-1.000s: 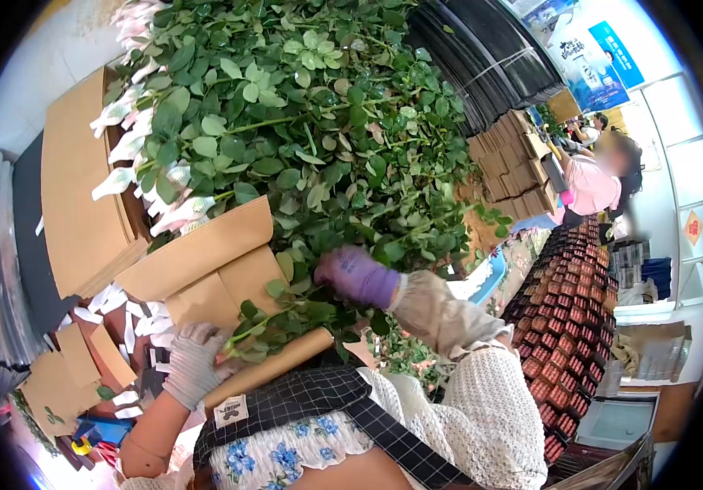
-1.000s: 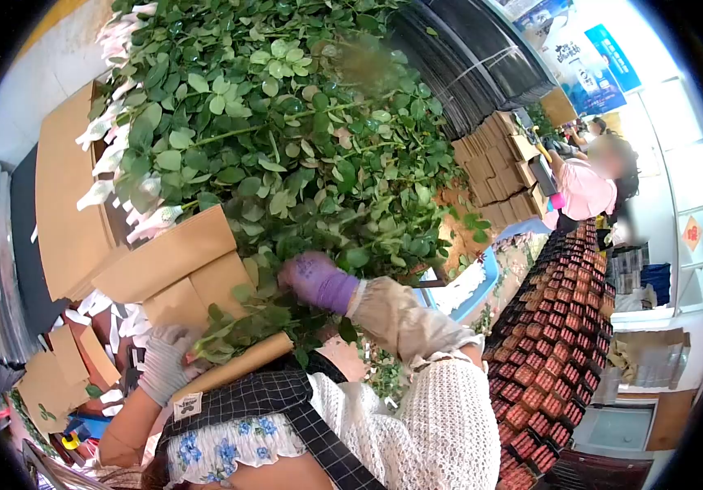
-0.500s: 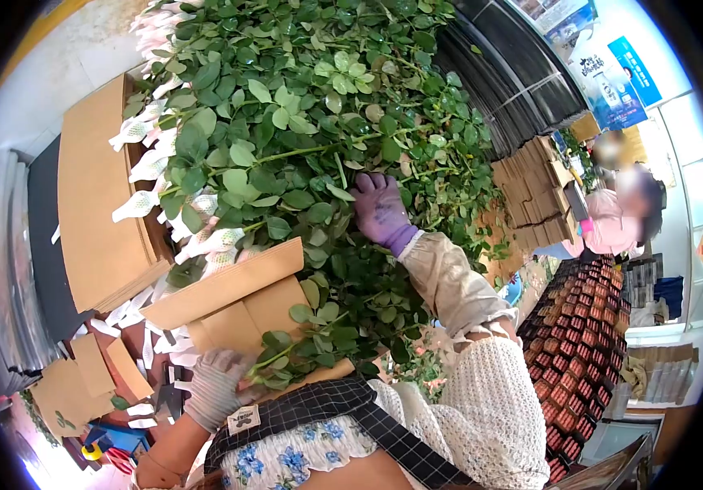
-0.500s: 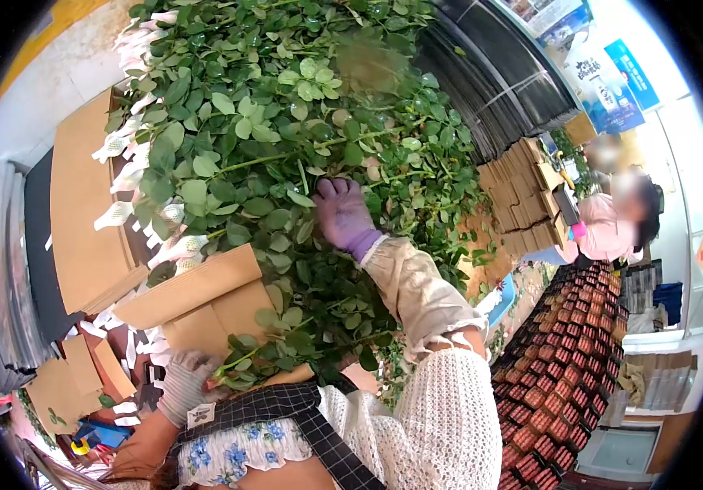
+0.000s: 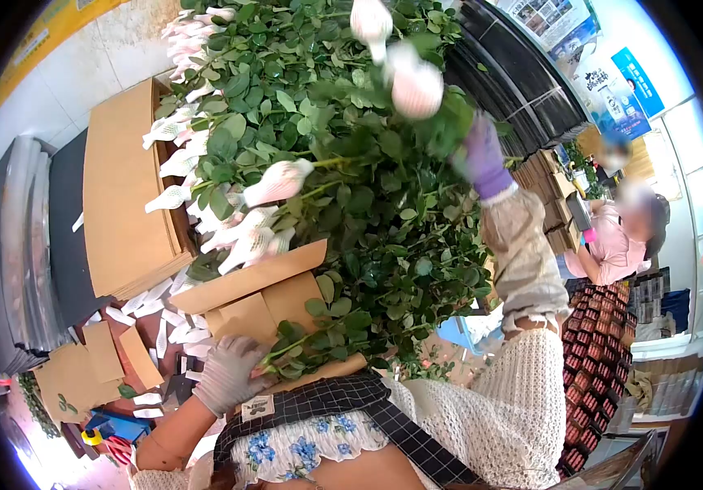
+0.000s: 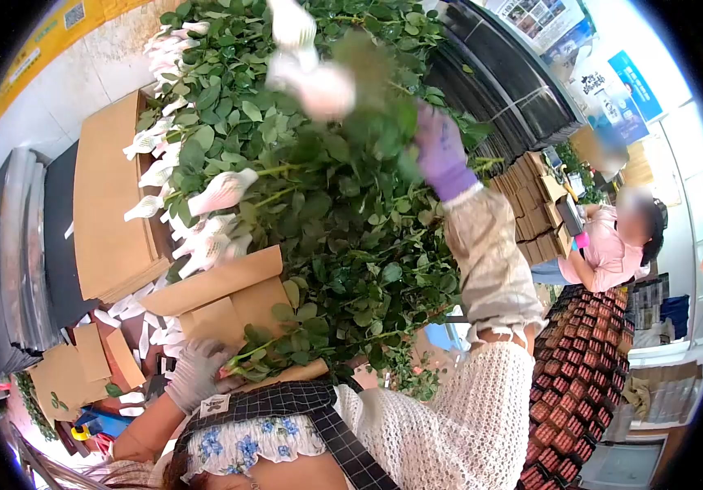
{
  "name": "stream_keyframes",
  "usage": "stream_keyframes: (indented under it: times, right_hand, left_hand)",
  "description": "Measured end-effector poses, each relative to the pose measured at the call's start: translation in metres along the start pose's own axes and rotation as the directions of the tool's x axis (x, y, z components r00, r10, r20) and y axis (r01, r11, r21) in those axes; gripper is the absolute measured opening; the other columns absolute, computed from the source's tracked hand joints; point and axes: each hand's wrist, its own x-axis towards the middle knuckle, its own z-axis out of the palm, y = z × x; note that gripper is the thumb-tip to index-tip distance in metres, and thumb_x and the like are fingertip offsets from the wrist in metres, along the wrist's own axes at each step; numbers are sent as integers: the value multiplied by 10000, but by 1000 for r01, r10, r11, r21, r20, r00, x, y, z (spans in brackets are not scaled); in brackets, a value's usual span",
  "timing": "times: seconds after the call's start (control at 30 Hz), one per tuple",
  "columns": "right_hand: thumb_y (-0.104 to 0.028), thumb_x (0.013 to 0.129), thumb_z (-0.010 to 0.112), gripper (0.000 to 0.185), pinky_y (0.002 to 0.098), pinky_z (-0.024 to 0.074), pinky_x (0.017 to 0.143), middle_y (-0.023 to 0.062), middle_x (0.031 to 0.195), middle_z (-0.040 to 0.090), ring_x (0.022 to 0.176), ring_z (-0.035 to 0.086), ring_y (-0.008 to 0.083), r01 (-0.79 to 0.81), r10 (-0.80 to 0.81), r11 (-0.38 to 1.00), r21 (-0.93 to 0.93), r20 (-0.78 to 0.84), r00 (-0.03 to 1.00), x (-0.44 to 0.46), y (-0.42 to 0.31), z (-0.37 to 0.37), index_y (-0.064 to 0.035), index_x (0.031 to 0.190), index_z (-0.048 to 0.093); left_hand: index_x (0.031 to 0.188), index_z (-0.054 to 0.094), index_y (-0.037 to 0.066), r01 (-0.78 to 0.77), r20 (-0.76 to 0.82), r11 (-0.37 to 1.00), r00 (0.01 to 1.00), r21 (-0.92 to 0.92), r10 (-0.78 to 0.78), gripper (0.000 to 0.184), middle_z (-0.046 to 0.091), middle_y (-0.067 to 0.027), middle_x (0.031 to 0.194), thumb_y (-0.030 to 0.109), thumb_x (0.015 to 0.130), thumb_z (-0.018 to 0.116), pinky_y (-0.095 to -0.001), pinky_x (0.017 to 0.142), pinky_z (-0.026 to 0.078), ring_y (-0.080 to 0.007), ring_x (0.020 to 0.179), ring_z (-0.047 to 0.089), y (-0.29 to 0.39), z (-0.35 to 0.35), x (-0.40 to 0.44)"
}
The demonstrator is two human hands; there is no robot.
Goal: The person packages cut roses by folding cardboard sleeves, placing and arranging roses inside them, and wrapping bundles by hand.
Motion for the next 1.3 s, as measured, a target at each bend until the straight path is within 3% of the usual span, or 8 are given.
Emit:
stream_keyframes:
  times: [0.2, 0.33, 0.5, 0.53, 0.7, 1.0, 1.17, 1.3]
  right_hand:
    - [-155, 814, 565, 238, 413, 504, 828, 155, 1032, 605, 937, 601, 312, -230, 234, 972, -47, 248, 940, 79, -32, -12, -41, 1013, 630]
    - [-83, 840, 518, 331, 394, 492, 914, 204, 1141, 629, 1066, 606, 331, -162, 3, 983, 90, 866, 500, 75, -69, 38, -47, 1151, 626]
    - [-106, 873, 542, 326, 377, 457, 961, 122, 1165, 635, 1069, 599, 308, -644, 195, 703, 302, 788, 584, 44, -58, 37, -134, 1188, 619]
    - [-120, 902, 527, 292, 370, 473, 950, 120, 1153, 642, 1042, 614, 305, -531, 282, 679, 507, 487, 826, 21, -48, 38, -139, 1175, 629]
    - [89, 793, 480, 336, 313, 542, 799, 106, 1012, 678, 903, 655, 188, -347, 605, 577, 739, -101, 790, -39, -27, -29, -51, 1048, 649]
    - [-18, 775, 573, 353, 383, 482, 912, 158, 1164, 604, 1055, 583, 340, -704, 370, 644, 299, 684, 629, -112, -86, -37, -58, 1123, 620]
    - [-93, 784, 609, 293, 420, 473, 861, 123, 1111, 621, 991, 592, 337, -636, 339, 642, 429, 585, 736, -112, -100, -38, -86, 1077, 625]
    - [-57, 766, 616, 223, 419, 480, 821, 83, 1053, 640, 944, 609, 304, -469, 322, 712, 522, 349, 880, -120, -108, -46, -94, 986, 626]
  left_hand:
    - [1143, 618, 110, 9, 1, 1000, 1000, -13, -9, 558, 558, -121, 1081, 426, 695, 722, -451, 880, 437, -328, 1053, 509, 2, -1, -1]
    - [1114, 633, 101, 8, 14, 1000, 1000, -12, -8, 540, 561, -129, 1056, 423, 689, 723, -445, 889, 430, -334, 1024, 514, 4, -7, 3]
    - [1051, 649, 100, -10, -89, 998, 996, -59, 4, 488, 577, -106, 1009, 382, 665, 746, -428, 848, 450, -326, 967, 553, 10, -15, 1]
    - [1040, 651, 103, -19, -114, 996, 993, -83, 9, 475, 580, -94, 1000, 363, 657, 757, -425, 836, 455, -318, 955, 563, 11, -21, 2]
    - [1023, 642, 69, -322, -629, 936, 701, 143, 337, 480, 592, -108, 1073, 318, 643, 794, -416, 776, 490, -313, 959, 591, 26, -116, 32]
    - [1434, 209, -76, 129, 247, 961, 950, 246, -191, 1145, 272, -268, 1471, 606, 672, 725, -492, 1118, 222, -420, 1360, 277, 103, -98, 215]
    - [1339, 430, -34, 102, 392, 862, 859, 497, -328, 759, 421, -227, 1412, 344, 747, 717, -465, 981, 431, -328, 1297, 439, 78, -62, 264]
    - [897, 646, -41, 25, 376, 972, 919, 233, -114, 246, 658, -246, 848, 133, 727, 612, -429, 791, 521, -394, 827, 651, 45, -62, 279]
